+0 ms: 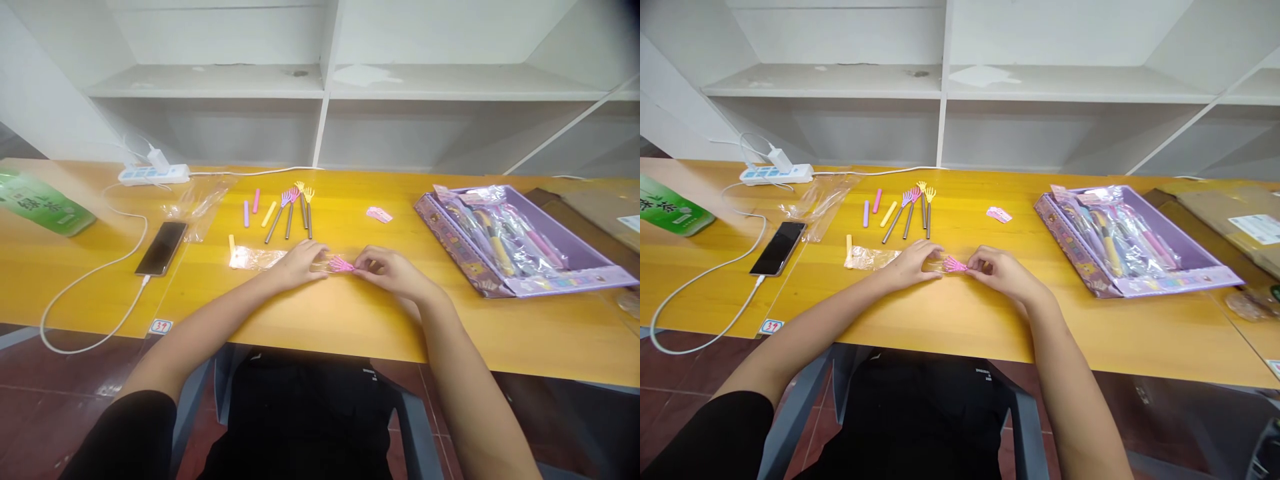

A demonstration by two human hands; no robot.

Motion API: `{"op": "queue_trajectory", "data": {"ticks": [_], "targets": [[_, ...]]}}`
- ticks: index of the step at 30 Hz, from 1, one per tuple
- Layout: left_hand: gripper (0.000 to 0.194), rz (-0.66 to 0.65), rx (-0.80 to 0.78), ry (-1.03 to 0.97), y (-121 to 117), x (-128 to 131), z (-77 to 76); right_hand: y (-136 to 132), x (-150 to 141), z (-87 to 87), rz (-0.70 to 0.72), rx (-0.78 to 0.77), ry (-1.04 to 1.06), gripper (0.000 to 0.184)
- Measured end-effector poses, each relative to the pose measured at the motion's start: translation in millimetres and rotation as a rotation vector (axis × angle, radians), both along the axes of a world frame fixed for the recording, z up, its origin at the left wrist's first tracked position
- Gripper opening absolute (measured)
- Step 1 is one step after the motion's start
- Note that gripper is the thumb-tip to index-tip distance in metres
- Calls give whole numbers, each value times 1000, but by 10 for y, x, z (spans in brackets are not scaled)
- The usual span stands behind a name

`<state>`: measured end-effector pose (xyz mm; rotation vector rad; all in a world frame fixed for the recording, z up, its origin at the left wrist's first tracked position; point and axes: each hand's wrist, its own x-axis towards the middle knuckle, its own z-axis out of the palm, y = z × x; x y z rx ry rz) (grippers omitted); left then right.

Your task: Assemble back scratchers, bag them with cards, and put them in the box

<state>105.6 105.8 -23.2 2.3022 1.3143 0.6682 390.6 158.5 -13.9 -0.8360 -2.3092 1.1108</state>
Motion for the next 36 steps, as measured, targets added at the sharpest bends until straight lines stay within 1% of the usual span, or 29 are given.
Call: {"op": "queue_trajectory", "data": {"ticks": [6, 13, 17, 22, 29, 32, 36], "targets": [[40, 29, 38, -25, 2, 5, 15, -5, 13, 18, -7, -13, -1, 33], [28, -13, 61, -57, -23, 34, 63, -17, 13, 45, 4, -28, 12, 31], [28, -46, 74, -74, -30, 38, 81, -35, 6, 64, 11, -21, 21, 30], [28, -76, 59, -73, -27, 38, 56, -45, 2, 80, 17, -18, 17, 31], [26, -131, 74, -54, -28, 48, 28, -47, -11, 51, 55, -54, 8, 28], [26, -137, 80, -40, -31, 54, 20, -40, -19, 29, 49, -19, 6, 26], [26, -107, 105, -56, -32, 62, 19, -24, -19, 18, 39, 30, -8, 25]]}}
